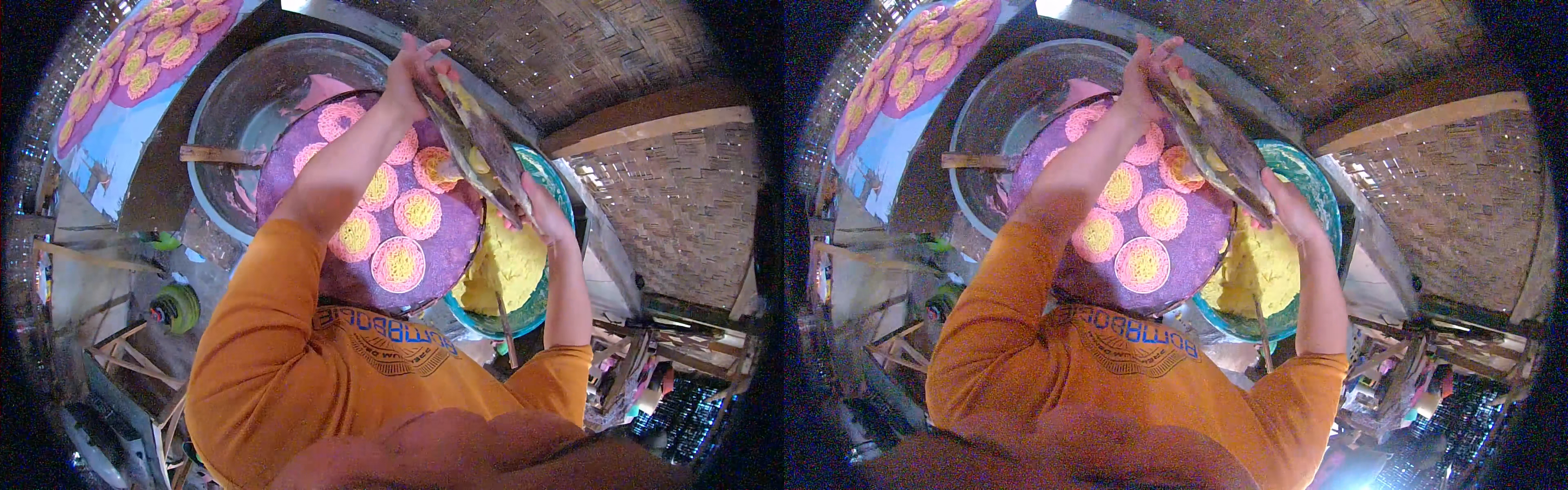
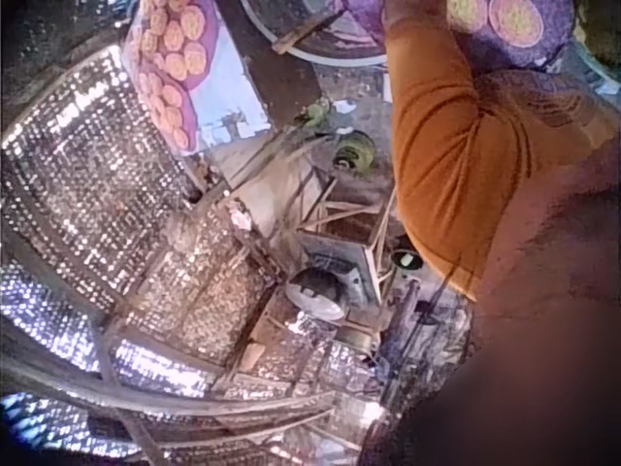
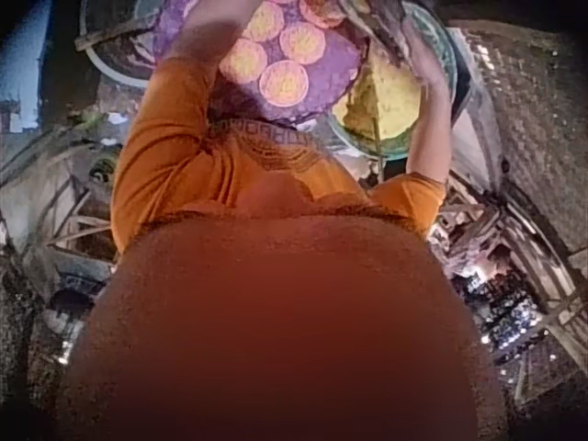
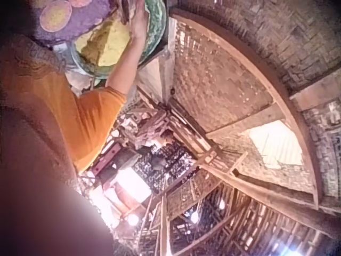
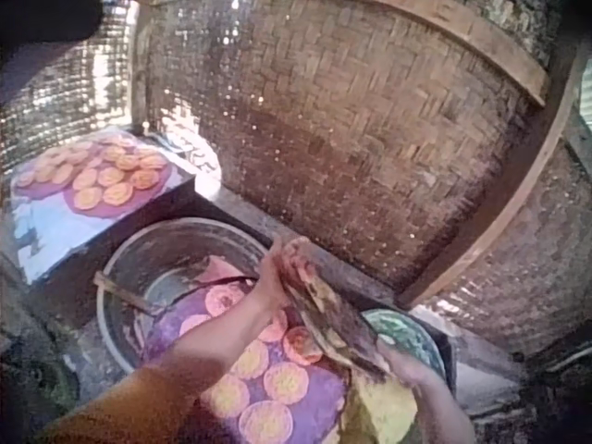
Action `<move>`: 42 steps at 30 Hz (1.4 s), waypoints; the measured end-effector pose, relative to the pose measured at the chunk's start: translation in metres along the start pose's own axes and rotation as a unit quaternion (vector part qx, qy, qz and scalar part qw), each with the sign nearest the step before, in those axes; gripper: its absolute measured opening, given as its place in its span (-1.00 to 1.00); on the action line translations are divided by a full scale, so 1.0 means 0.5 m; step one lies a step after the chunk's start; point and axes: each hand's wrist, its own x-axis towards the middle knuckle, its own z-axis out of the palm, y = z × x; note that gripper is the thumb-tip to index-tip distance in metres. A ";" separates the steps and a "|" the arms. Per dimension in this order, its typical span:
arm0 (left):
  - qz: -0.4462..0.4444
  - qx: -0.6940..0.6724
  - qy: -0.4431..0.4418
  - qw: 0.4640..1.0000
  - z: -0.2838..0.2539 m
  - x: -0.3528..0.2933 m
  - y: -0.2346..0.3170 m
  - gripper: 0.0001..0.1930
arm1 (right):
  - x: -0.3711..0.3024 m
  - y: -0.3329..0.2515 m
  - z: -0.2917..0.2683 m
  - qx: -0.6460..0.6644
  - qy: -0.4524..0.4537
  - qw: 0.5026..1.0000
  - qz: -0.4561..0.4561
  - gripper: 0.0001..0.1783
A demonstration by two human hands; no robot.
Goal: The person puts yellow batter into a circular mold using a spoon and transfers the formed rounds onto a large tray. They repeat the process with pink batter, arranging the colorful snack rounds on the tray.
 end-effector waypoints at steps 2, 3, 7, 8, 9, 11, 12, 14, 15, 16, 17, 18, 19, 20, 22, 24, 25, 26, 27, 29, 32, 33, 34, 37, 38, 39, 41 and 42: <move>-0.014 -0.035 -0.009 0.999 -0.014 0.004 -0.004 -0.31 | 0.002 -0.004 -0.002 -0.035 0.028 0.999 -0.003 -0.37; -0.021 -0.052 -0.014 0.998 -0.020 0.007 -0.002 -0.32 | 0.004 -0.008 0.005 -0.056 0.048 0.997 -0.007 -0.37; -0.035 0.003 -0.035 0.999 0.009 0.024 0.033 -0.29 | 0.022 0.002 0.015 -0.077 0.095 0.991 -0.055 -0.35; -0.035 0.015 -0.052 0.998 0.040 0.019 0.053 -0.28 | 0.023 -0.002 0.017 -0.055 0.067 0.995 -0.055 -0.33; -0.036 0.027 -0.069 0.997 0.057 0.016 0.066 -0.26 | 0.024 -0.011 0.026 -0.001 0.050 0.997 -0.064 -0.35; -0.046 -0.036 -0.159 0.986 0.056 0.034 0.094 -0.27 | 0.023 -0.051 0.067 0.103 0.012 0.991 -0.080 -0.38; -0.047 -0.062 -0.196 0.978 0.062 0.033 0.107 -0.32 | 0.033 -0.055 0.073 0.111 -0.005 0.992 -0.060 -0.37; -0.026 -0.036 -0.182 0.982 0.065 0.030 0.128 -0.33 | 0.057 -0.069 0.075 0.127 -0.035 0.991 -0.022 -0.35; -0.004 0.016 -0.128 0.992 0.057 0.023 0.139 -0.29 | 0.075 -0.068 0.075 0.118 -0.044 0.992 -0.017 -0.34; 0.021 0.068 -0.073 0.995 0.045 0.016 0.149 -0.24 | 0.099 -0.062 0.072 0.108 -0.053 0.993 -0.012 -0.33; 0.048 0.119 -0.017 0.992 0.032 0.009 0.158 -0.20 | 0.113 -0.068 0.075 0.095 -0.064 0.993 -0.008 -0.32; 0.059 0.077 -0.030 0.995 -0.001 0.016 0.159 -0.20 | 0.119 -0.079 0.079 0.056 -0.050 0.997 -0.013 -0.33; 0.060 0.073 -0.016 0.995 -0.014 0.014 0.163 -0.21 | 0.130 -0.079 0.082 0.027 -0.012 0.999 -0.031 -0.34; 0.060 0.069 -0.003 0.996 -0.025 0.013 0.168 -0.23 | 0.147 -0.072 0.084 -0.001 0.026 0.998 -0.049 -0.34; 0.075 0.067 0.035 0.994 -0.029 0.010 0.171 -0.27 | 0.165 -0.070 0.084 -0.042 0.064 0.995 -0.061 -0.35; 0.068 0.040 0.033 0.996 -0.036 0.007 0.177 -0.28 | 0.168 -0.075 0.081 -0.057 0.059 0.996 -0.041 -0.36; 0.063 0.027 0.033 0.997 -0.038 0.001 0.179 -0.29 | 0.164 -0.079 0.085 -0.060 0.054 0.996 -0.027 -0.36; 0.061 0.022 0.034 0.997 -0.039 -0.005 0.178 -0.29 | 0.153 -0.087 0.087 -0.053 0.046 0.998 -0.006 -0.36; 0.059 0.016 0.036 0.997 -0.039 -0.011 0.174 -0.30 | 0.141 -0.096 0.091 -0.046 0.039 0.998 0.015 -0.35; 0.060 0.006 0.033 0.998 -0.042 -0.014 0.172 -0.30 | 0.127 -0.113 0.095 -0.085 0.054 0.995 -0.004 -0.31; 0.059 -0.006 0.025 0.998 -0.066 0.000 0.173 -0.31 | 0.147 -0.107 0.090 -0.152 0.088 0.984 -0.018 -0.32; 0.055 -0.008 0.026 0.998 -0.072 0.004 0.182 -0.31 | 0.155 -0.104 0.088 -0.175 0.102 0.979 -0.020 -0.34; 0.052 -0.010 0.026 0.998 -0.061 0.000 0.189 -0.30 | 0.157 -0.107 0.096 -0.153 0.110 0.981 -0.038 -0.34; 0.048 -0.009 0.029 0.998 -0.014 -0.008 0.217 -0.28 | 0.165 -0.113 0.115 -0.099 0.098 0.988 -0.072 -0.35; 0.040 -0.034 -0.023 0.998 -0.002 -0.006 0.232 -0.32 | 0.171 -0.109 0.103 -0.089 0.068 0.991 -0.067 -0.33; 0.033 -0.057 -0.074 0.995 0.008 -0.002 0.248 -0.34 | 0.176 -0.107 0.098 -0.079 0.037 0.994 -0.062 -0.31; 0.027 -0.078 -0.125 0.989 0.012 -0.006 0.271 -0.36 | 0.160 -0.147 0.131 0.000 -0.024 0.999 -0.024 -0.28; 0.028 -0.077 -0.128 0.988 0.011 -0.012 0.283 -0.36 | 0.156 -0.162 0.149 0.038 -0.053 0.998 -0.004 -0.27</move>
